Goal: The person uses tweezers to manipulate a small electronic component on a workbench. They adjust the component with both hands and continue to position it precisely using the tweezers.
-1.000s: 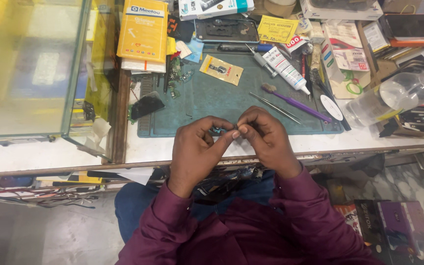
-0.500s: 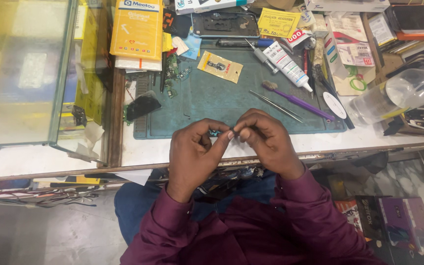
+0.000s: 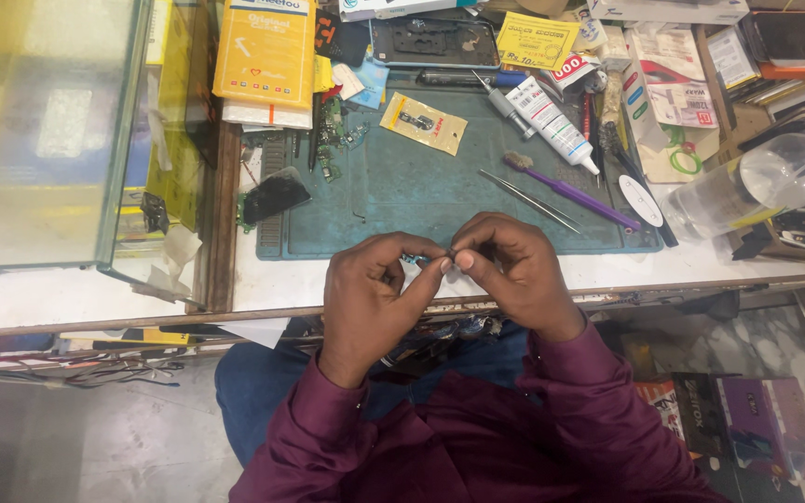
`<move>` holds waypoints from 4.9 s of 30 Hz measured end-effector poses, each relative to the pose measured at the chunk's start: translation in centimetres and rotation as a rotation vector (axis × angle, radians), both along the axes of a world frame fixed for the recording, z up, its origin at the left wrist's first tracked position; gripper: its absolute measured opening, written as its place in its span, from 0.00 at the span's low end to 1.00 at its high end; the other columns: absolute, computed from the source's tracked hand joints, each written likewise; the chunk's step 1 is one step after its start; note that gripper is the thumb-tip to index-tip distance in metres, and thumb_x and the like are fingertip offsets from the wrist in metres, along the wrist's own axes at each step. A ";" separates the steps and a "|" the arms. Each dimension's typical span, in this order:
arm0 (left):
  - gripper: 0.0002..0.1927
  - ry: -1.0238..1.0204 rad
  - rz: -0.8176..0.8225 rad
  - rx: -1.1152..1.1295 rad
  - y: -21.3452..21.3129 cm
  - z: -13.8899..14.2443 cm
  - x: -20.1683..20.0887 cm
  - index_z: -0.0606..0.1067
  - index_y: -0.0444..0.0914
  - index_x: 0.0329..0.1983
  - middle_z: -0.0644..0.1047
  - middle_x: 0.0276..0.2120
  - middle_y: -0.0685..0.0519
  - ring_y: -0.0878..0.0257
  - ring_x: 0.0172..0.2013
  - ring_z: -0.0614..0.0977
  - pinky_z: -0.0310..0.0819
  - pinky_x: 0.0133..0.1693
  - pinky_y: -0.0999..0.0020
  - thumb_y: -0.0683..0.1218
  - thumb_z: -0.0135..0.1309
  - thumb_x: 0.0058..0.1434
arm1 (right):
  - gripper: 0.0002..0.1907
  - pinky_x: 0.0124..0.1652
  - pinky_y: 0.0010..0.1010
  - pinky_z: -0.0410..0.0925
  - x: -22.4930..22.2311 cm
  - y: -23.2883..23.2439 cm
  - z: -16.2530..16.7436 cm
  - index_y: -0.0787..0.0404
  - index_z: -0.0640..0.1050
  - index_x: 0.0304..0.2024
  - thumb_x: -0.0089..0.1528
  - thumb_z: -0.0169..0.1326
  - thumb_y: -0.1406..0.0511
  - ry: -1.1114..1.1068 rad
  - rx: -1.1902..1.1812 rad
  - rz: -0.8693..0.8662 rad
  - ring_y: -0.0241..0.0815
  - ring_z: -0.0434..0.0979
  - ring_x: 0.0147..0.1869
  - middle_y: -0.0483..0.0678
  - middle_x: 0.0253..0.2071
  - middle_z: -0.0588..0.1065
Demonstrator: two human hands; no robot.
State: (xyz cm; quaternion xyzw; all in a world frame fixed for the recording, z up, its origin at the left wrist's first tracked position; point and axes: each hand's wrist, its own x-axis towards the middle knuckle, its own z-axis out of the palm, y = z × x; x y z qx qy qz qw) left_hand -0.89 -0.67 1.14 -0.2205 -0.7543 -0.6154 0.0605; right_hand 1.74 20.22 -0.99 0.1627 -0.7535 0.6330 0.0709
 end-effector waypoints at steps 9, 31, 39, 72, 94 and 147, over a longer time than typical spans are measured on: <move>0.06 -0.078 -0.024 0.042 0.0 0.0 0.0 0.84 0.40 0.36 0.69 0.15 0.59 0.76 0.16 0.62 0.51 0.21 0.72 0.44 0.68 0.56 | 0.04 0.45 0.26 0.70 0.0 0.0 -0.2 0.67 0.78 0.42 0.68 0.57 0.70 -0.002 -0.001 -0.026 0.34 0.76 0.44 0.48 0.40 0.76; 0.05 0.027 -0.024 -0.050 -0.1 0.1 -0.2 0.83 0.40 0.35 0.75 0.19 0.55 0.70 0.15 0.68 0.57 0.20 0.70 0.45 0.65 0.57 | 0.08 0.42 0.23 0.71 -0.1 -0.4 1.1 0.65 0.81 0.48 0.65 0.59 0.71 0.105 0.148 -0.032 0.34 0.79 0.45 0.48 0.42 0.78; 0.06 0.127 0.001 -0.085 0.3 -0.4 0.2 0.82 0.41 0.35 0.78 0.24 0.54 0.64 0.20 0.75 0.65 0.24 0.67 0.47 0.64 0.57 | 0.03 0.40 0.23 0.69 0.1 -0.6 0.5 0.65 0.80 0.42 0.68 0.57 0.70 0.098 0.124 -0.090 0.33 0.76 0.41 0.47 0.39 0.77; 0.14 -0.009 -0.115 0.057 0.0 0.1 0.3 0.76 0.40 0.57 0.78 0.27 0.56 0.72 0.20 0.69 0.61 0.24 0.72 0.43 0.58 0.68 | 0.08 0.37 0.20 0.68 -0.2 -0.4 -0.4 0.65 0.81 0.49 0.70 0.56 0.68 0.014 -0.021 -0.176 0.28 0.74 0.38 0.45 0.41 0.76; 0.14 0.015 -0.126 0.014 -0.3 0.6 0.2 0.76 0.39 0.59 0.75 0.23 0.52 0.66 0.21 0.75 0.67 0.28 0.69 0.42 0.48 0.73 | 0.08 0.47 0.28 0.78 -0.5 -0.4 -0.6 0.69 0.80 0.49 0.66 0.57 0.76 0.013 -0.142 -0.091 0.38 0.82 0.48 0.51 0.47 0.77; 0.06 -0.046 -0.092 -0.069 -0.2 0.2 -0.2 0.74 0.37 0.47 0.84 0.28 0.51 0.63 0.23 0.86 0.70 0.24 0.68 0.40 0.51 0.68 | 0.06 0.38 0.20 0.73 -0.3 -0.2 0.3 0.66 0.82 0.42 0.63 0.63 0.72 -0.033 0.092 -0.155 0.30 0.80 0.41 0.46 0.39 0.80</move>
